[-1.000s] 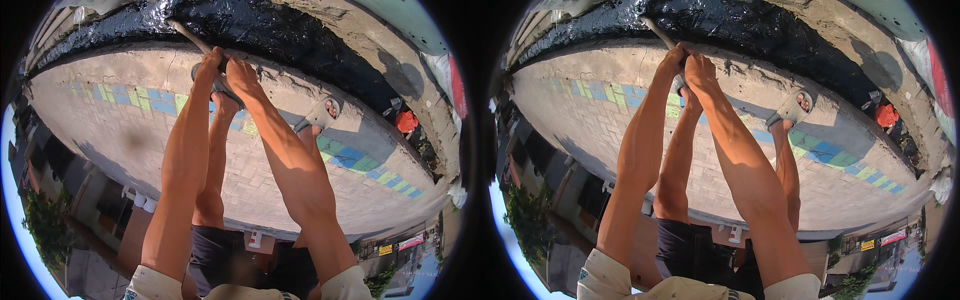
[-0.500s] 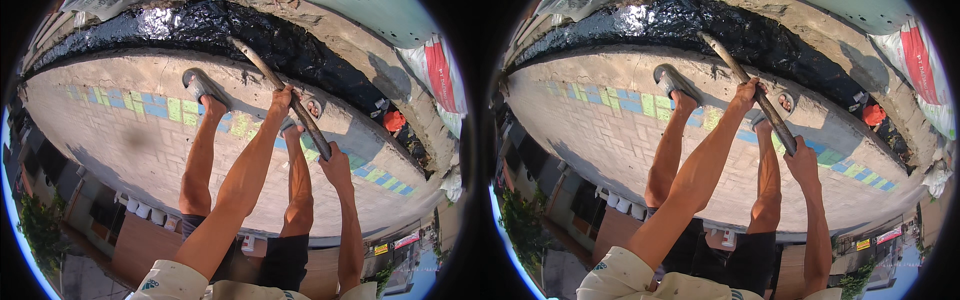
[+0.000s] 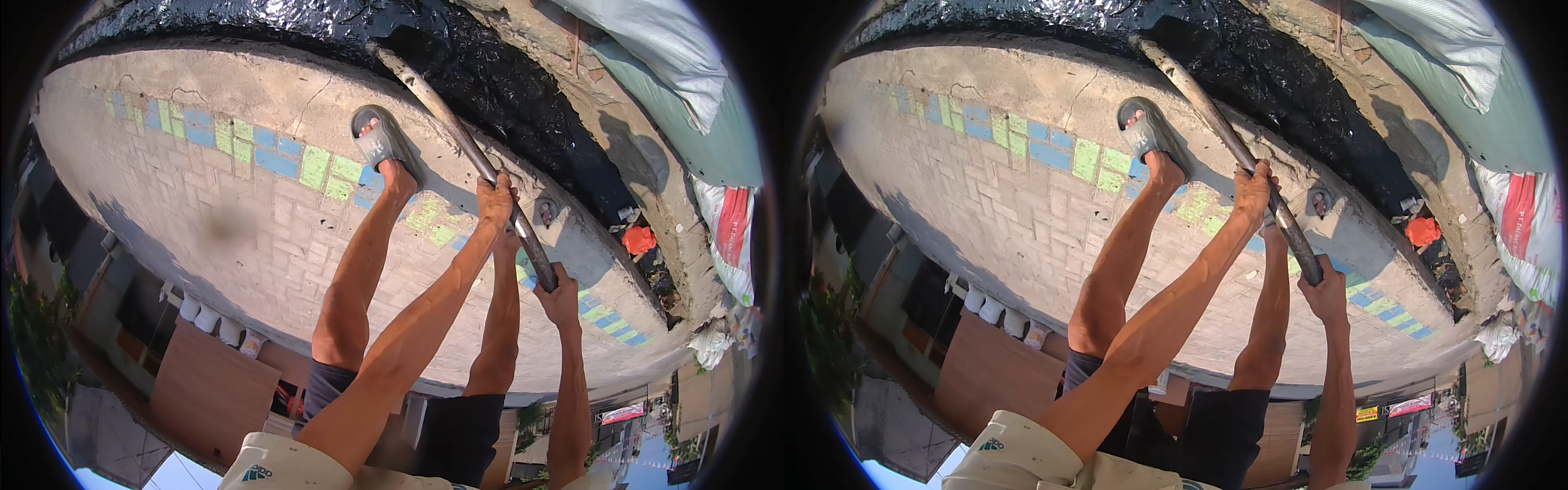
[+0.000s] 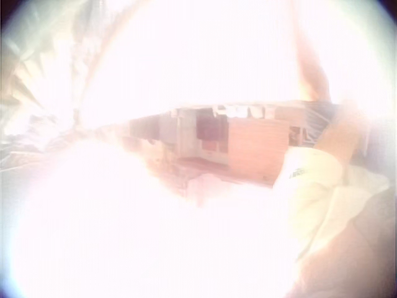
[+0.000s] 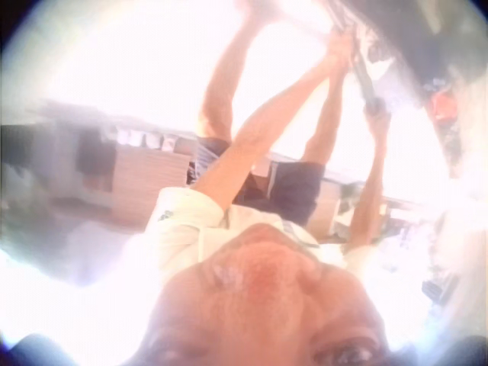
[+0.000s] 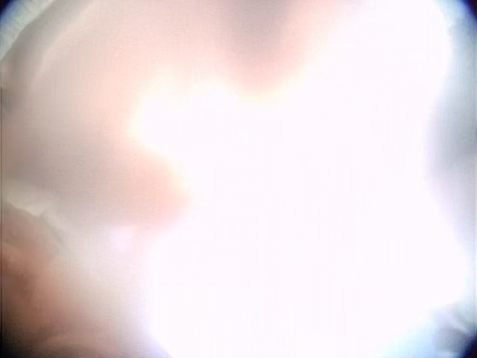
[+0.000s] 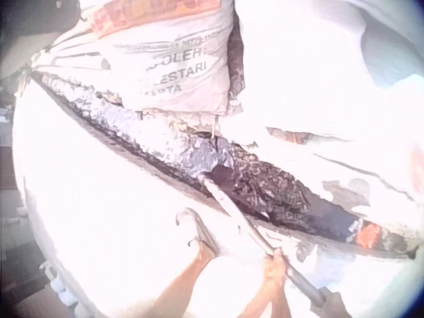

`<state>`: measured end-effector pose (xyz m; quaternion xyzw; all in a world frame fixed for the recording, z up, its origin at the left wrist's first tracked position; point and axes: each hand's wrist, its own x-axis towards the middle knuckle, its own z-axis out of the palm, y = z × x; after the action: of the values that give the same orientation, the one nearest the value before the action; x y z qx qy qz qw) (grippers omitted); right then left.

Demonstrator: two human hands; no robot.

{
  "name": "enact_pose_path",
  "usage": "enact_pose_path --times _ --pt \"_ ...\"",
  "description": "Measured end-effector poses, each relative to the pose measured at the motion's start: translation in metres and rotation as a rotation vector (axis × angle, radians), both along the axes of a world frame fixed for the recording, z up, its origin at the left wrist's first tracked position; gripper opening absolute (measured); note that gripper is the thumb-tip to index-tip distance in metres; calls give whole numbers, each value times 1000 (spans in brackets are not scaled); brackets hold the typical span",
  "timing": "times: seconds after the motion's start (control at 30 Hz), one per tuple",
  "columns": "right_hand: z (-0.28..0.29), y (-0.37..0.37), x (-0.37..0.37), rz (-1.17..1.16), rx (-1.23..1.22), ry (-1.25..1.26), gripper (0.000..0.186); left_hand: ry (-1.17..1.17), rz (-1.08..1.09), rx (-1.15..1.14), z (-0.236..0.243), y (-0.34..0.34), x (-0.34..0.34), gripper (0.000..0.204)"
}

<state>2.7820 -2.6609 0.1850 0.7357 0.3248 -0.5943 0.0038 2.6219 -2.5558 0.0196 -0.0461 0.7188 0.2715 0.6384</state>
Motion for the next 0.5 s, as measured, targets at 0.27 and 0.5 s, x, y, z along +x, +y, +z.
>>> enact_pose_path --times 0.27,0.5 --pt "-197 315 -247 42 454 238 45 289 -269 253 -86 262 -216 31" --pt "-222 396 -281 59 299 72 39 266 -657 106 -125 331 -254 41"
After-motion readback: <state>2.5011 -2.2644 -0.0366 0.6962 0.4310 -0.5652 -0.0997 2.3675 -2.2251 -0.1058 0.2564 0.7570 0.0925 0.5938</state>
